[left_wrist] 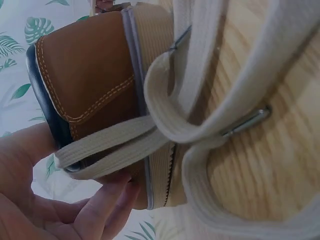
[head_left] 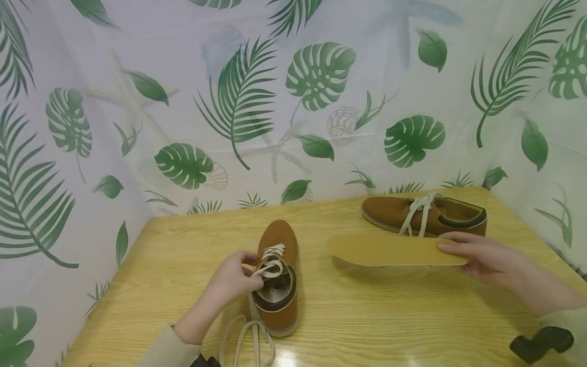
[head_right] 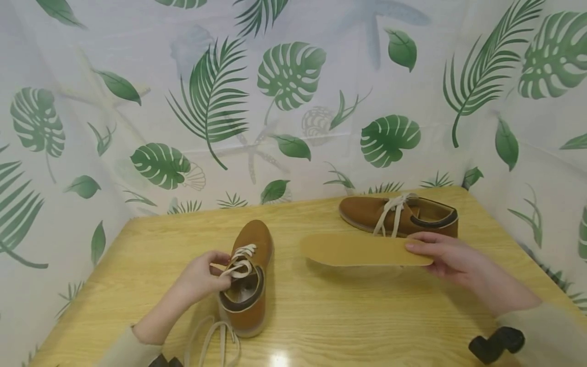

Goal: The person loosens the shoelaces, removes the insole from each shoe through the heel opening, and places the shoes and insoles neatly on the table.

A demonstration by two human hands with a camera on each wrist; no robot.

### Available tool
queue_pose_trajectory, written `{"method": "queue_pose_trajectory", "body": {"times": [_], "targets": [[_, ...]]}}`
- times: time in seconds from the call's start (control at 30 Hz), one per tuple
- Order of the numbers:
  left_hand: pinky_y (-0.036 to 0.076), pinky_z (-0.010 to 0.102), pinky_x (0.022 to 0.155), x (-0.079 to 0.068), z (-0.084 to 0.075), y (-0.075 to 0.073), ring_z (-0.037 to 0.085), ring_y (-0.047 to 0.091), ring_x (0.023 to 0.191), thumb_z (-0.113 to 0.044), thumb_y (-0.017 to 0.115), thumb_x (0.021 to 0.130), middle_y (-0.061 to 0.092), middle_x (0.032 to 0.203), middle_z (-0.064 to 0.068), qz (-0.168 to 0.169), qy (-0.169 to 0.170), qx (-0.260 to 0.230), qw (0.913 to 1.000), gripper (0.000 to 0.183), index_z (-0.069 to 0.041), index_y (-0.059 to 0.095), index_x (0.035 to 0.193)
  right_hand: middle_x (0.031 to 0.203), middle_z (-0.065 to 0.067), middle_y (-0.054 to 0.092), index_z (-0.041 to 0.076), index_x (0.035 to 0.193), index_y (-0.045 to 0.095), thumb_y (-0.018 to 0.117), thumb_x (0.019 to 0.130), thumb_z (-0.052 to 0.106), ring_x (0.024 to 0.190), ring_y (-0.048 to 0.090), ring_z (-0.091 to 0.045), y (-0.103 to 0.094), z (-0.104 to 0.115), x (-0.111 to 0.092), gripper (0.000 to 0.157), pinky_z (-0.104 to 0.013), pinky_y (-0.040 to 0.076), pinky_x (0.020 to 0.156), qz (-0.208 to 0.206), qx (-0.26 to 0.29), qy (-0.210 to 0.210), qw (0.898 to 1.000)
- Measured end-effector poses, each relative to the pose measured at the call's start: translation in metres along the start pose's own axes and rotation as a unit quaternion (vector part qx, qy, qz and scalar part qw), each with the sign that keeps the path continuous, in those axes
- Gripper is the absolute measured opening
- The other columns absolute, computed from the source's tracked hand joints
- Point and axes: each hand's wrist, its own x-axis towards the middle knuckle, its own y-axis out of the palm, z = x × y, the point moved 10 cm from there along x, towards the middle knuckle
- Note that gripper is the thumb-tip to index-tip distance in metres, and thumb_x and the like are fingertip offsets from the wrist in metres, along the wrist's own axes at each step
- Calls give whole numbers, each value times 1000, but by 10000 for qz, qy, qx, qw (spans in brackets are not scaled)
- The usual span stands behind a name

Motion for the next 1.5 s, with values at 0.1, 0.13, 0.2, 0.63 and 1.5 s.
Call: {"method": "queue_pose_trajectory", "body": {"times": [0.1,0.13,0.2,0.63,1.5], "targets": [[64,39,80,0,1,-2,29,74,103,-6,75,78,73,122,17,7,29,222,9997,55,4,67,131,113,17,57,34,107,71,59,110,19,88,53,-5,13,2,4,19,-20,50,66,101,45,-42,9999],[64,39,80,0,2,-3,29,74,103,-7,75,79,74,121,16,-4,30,291,9996,54,4,67,131,114,16,57,34,107,71,59,110,20,89,53,-6,17,3,6,19,-21,50,66,120,24,-47,9999],[63,41,82,1,5,-6,29,75,101,-10,75,80,76,116,15,-49,30,423,9991,50,3,70,128,115,16,56,34,107,70,60,110,20,89,51,-7,23,4,8,17,-22,49,65,123,-79,-57,9999],[63,44,84,-2,15,-33,28,75,97,-11,71,82,80,106,16,-451,50,806,9957,33,3,79,111,111,15,60,29,116,62,61,109,19,84,56,-4,39,7,20,12,-21,51,67,35,132,-17,9999],[61,52,87,1,50,-88,40,74,104,-15,67,94,79,112,24,-1025,78,1388,9850,30,6,79,113,95,9,65,15,118,59,59,106,7,72,61,-2,77,9,42,15,-18,53,61,142,877,-66,9960]]}}
